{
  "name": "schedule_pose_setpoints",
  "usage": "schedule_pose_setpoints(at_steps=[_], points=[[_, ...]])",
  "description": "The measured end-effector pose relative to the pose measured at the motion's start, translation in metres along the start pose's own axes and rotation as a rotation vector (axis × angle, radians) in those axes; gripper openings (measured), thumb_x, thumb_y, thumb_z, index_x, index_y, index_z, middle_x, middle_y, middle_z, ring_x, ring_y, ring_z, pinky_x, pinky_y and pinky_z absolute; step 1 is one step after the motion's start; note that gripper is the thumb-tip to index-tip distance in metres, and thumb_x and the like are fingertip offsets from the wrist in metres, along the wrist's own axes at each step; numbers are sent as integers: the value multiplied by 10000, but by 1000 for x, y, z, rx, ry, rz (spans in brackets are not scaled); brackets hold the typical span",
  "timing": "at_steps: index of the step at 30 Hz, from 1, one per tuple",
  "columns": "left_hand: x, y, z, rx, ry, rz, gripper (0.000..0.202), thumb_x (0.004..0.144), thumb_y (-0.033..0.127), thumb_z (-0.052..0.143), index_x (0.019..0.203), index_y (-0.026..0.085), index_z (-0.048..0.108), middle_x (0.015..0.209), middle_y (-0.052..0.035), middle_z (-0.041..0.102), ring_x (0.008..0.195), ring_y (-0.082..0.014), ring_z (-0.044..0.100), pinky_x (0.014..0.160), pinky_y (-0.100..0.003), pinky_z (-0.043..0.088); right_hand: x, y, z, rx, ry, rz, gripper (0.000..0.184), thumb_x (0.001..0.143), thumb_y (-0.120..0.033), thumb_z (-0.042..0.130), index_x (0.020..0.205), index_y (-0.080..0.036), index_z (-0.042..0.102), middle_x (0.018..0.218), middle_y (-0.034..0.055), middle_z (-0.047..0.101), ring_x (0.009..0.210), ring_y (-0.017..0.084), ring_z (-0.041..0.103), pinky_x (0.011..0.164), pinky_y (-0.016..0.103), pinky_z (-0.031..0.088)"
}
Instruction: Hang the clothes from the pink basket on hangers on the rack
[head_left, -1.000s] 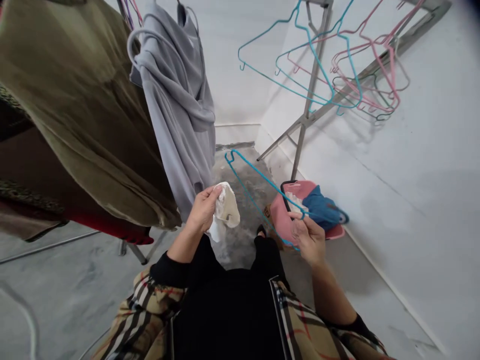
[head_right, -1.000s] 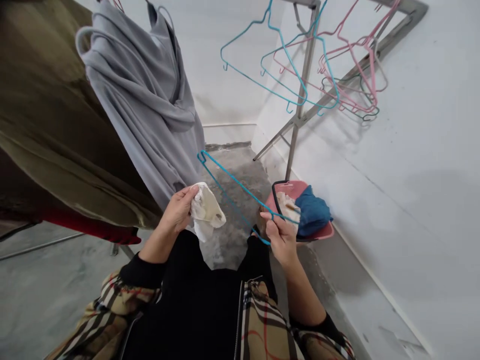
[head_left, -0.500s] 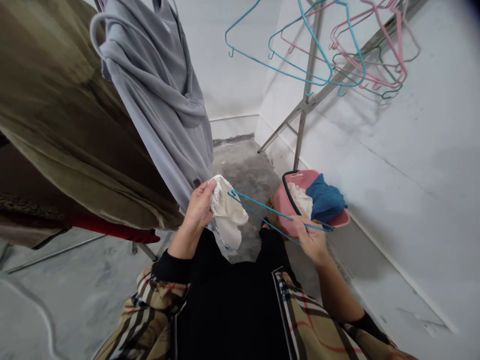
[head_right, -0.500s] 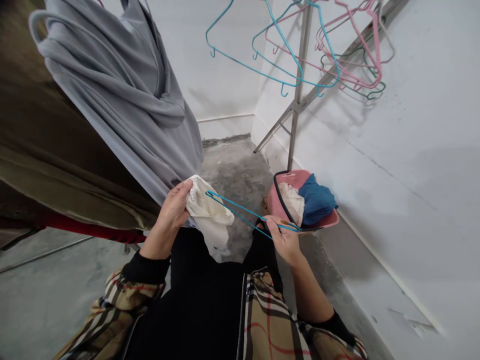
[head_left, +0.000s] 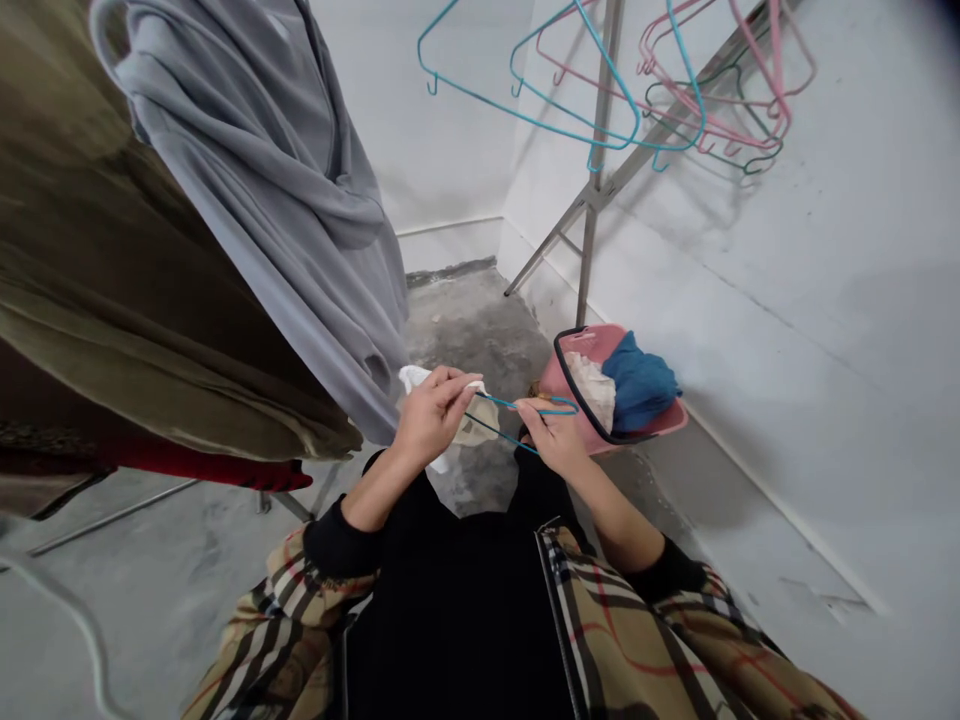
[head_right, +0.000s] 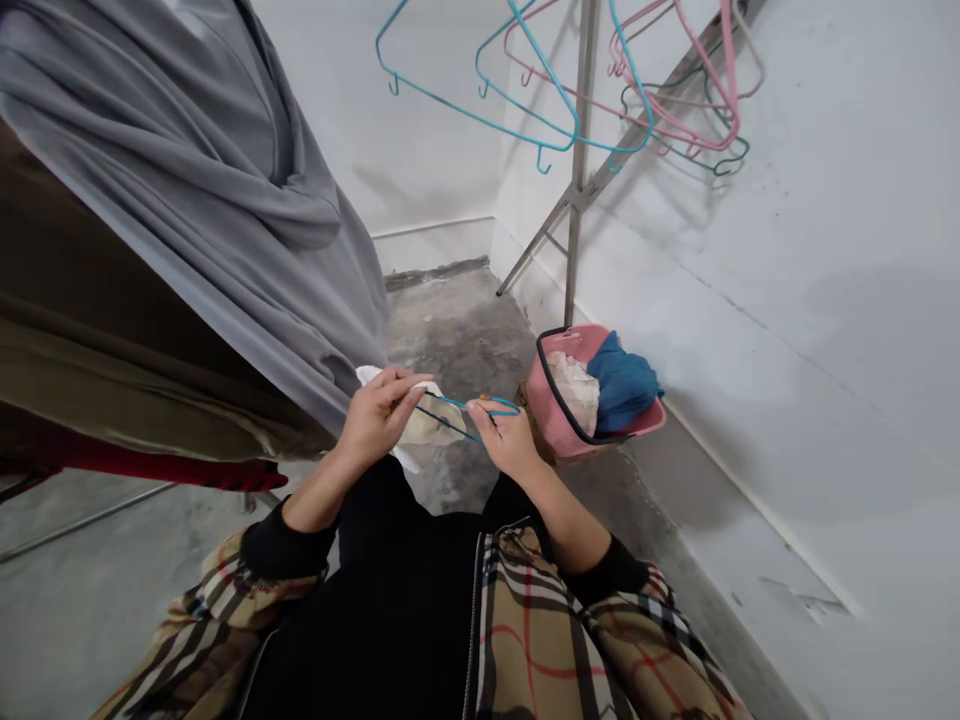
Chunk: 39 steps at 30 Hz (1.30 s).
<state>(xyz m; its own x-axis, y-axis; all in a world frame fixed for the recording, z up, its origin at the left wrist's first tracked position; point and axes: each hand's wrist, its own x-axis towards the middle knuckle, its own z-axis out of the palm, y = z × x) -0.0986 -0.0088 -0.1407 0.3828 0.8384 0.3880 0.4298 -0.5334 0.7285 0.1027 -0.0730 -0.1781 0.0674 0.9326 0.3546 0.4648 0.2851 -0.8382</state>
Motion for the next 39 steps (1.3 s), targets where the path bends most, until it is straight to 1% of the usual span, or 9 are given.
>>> schedule_pose_setpoints(at_steps=[5,9,15,17,19,23,32,36,39], points=[[6,9,-21,570,-37,214,224,911,340,570,1071,348,727,1154,-79,660,1030,-259,551,870,-414,394,22,-1,-4,8,17,-31,431,921,-547,449,877,-220,727,738,30,684,726,168,646,637,281,529],[14,8,-34,638,-173,268,288,941,314,514,1168,378,681,850,-43,660,812,-181,561,746,-312,400,37,-2,-12,-56,73,-65,421,911,-550,462,904,-215,716,760,32,669,668,153,603,629,288,516],[9,7,-32,699,-86,175,309,954,305,488,1186,386,675,762,-21,627,685,-149,530,569,-262,315,16,-2,7,-241,579,-152,251,910,-376,530,1016,-205,679,971,98,641,961,215,604,881,397,493],[6,8,-30,686,-49,156,308,954,307,488,1186,382,677,759,-23,624,697,-152,537,575,-263,327,4,4,22,-198,422,-255,217,910,-336,530,1016,-208,670,956,94,649,959,212,609,881,389,495],[4,8,-29,685,-46,156,315,952,299,486,1193,378,673,771,-23,629,706,-151,543,584,-259,342,-4,14,39,-163,73,-301,290,895,-356,558,1135,-211,634,1061,100,666,1039,224,604,925,400,482],[1,2,-28,711,-89,177,314,945,286,488,1173,370,687,779,-28,649,687,-153,540,570,-259,343,-4,37,57,-240,-364,-205,515,857,-415,622,1323,-217,527,1285,104,611,1242,259,508,1042,463,370],[-4,-5,-28,749,-46,145,318,924,245,538,1163,389,689,763,-3,660,686,-158,557,546,-270,299,-12,26,74,-358,-267,-266,442,865,-396,627,1258,-196,591,1238,108,625,1199,263,470,1007,434,335],[-5,-7,-26,752,-75,151,318,919,245,549,1164,393,687,751,-3,653,666,-155,548,531,-274,277,-14,20,85,-300,-280,-198,170,878,-357,615,932,-205,666,1011,72,689,1104,249,521,969,432,357],[-8,-11,-30,741,-42,114,319,918,237,543,1162,383,688,740,-3,639,663,-145,543,534,-270,282,-20,19,79,-166,-325,-249,171,924,-351,524,869,-209,602,968,56,682,1058,215,553,970,404,376]])
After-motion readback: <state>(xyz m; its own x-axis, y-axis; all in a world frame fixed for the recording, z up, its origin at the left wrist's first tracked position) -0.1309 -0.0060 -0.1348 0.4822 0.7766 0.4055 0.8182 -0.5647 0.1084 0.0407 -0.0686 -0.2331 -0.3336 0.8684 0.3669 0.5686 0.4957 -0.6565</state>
